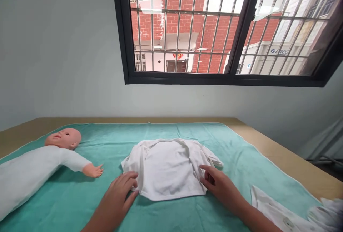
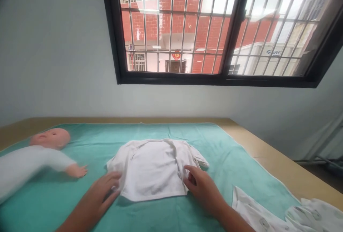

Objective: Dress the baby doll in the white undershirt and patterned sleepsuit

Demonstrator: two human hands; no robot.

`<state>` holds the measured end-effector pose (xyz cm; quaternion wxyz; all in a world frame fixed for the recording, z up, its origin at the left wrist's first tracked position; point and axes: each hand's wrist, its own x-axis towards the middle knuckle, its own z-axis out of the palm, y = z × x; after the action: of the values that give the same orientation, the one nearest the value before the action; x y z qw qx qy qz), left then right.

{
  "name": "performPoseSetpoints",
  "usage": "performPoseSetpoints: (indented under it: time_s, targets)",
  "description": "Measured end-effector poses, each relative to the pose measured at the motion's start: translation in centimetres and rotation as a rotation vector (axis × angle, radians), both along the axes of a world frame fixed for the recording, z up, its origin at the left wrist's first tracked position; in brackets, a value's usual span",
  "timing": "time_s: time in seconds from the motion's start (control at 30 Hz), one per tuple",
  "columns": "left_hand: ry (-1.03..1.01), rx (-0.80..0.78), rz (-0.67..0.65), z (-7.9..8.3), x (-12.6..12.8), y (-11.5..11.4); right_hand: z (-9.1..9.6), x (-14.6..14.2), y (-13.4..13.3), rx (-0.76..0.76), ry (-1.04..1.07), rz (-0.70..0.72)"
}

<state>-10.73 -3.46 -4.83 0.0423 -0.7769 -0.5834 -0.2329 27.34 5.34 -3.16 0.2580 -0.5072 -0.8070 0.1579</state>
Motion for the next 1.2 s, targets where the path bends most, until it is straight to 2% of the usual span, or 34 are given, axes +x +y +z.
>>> performPoseSetpoints:
  time_s: [0.2, 0.37, 0.47, 0.53, 0.67, 0.77, 0.83, 0.9, 1.0, 1.07, 1.13, 1.2]
  targets:
    - [-0.034, -0.081, 0.05, 0.1, 0.3, -0.1, 0.1, 0.4, 0.1, 0.01, 0.064, -0.021]
    - [-0.048, -0.095, 0.084, 0.0, -0.2, -0.4, 0.1, 2.4, 1.1, 0.114, -0.091, -0.22]
    - [-0.056, -0.087, 0.117, 0.0, -0.4, -0.4, 0.1, 3.1, 1.4, 0.058, -0.175, -0.312]
    - [-0.063, -0.072, 0.126, -0.1, -0.4, -0.4, 0.1, 3.0, 1.4, 0.021, -0.189, -0.316]
    - [-0.075, -0.039, 0.121, -0.2, -0.6, -0.4, 0.2, 2.9, 1.7, -0.051, -0.102, -0.275]
    - [-0.079, -0.027, 0.113, -0.1, -0.6, -0.4, 0.0, 4.0, 2.5, -0.071, 0.0, -0.335]
    - [-0.075, -0.025, 0.108, 0.0, -0.5, -0.4, -0.2, 4.9, 3.1, -0.055, 0.003, -0.395]
    - [-0.066, -0.019, 0.092, 0.0, -0.5, -0.5, -0.4, 5.2, 3.3, 0.029, -0.021, -0.416]
    - [-0.054, 0.028, 0.063, -0.4, -0.5, -0.3, 0.0, 4.0, 2.4, 0.294, -0.049, -0.305]
    - [-0.047, 0.072, 0.051, -0.8, -0.6, -0.2, 0.6, 1.9, 1.4, 0.377, -0.063, -0.164]
    - [-0.04, 0.101, 0.04, -1.0, -0.8, -0.2, 1.5, -0.9, 0.5, 0.288, -0.071, -0.027]
    - [-0.032, 0.104, 0.033, -1.1, -0.8, -0.3, 2.3, -4.0, 0.5, 0.106, -0.081, 0.079]
